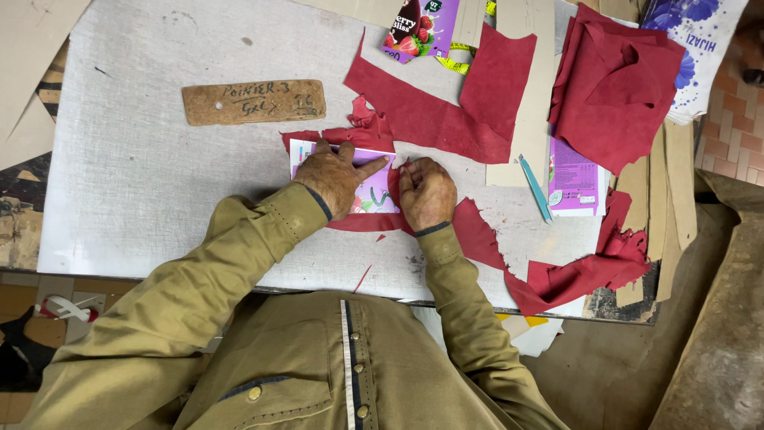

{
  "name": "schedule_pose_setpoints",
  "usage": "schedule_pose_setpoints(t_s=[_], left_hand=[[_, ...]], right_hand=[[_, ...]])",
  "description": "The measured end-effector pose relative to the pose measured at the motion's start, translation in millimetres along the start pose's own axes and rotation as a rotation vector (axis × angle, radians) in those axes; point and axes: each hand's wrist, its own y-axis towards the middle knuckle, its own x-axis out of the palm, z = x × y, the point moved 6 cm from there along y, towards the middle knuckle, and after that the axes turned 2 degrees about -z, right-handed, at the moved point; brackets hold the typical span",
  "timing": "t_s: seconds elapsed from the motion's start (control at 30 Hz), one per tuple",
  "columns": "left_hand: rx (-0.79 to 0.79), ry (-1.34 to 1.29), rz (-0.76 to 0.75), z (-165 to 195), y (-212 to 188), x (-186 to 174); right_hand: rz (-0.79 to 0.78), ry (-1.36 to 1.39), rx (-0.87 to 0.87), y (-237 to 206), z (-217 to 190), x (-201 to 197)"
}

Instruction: The person cuts a piece of red fabric using shears, then uses a ruler and a small box as templates to cut additional shapes. They fold and unfold the fabric, place a paper pattern on it, and continue cutting along the pattern's edge.

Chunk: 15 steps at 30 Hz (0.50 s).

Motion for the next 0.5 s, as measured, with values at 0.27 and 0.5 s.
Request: schedule_pose_setpoints(t_s=[0.27,0.5], left_hand=[[-0.023,-0.034,-0.028,0,1,-1],[-0.037,-0.095,-0.038,-1,-2,-2]], right_hand=[[0.167,0.192,0.089,2,36,-31],[0.28,-0.613,0.05,-11,114,-112]])
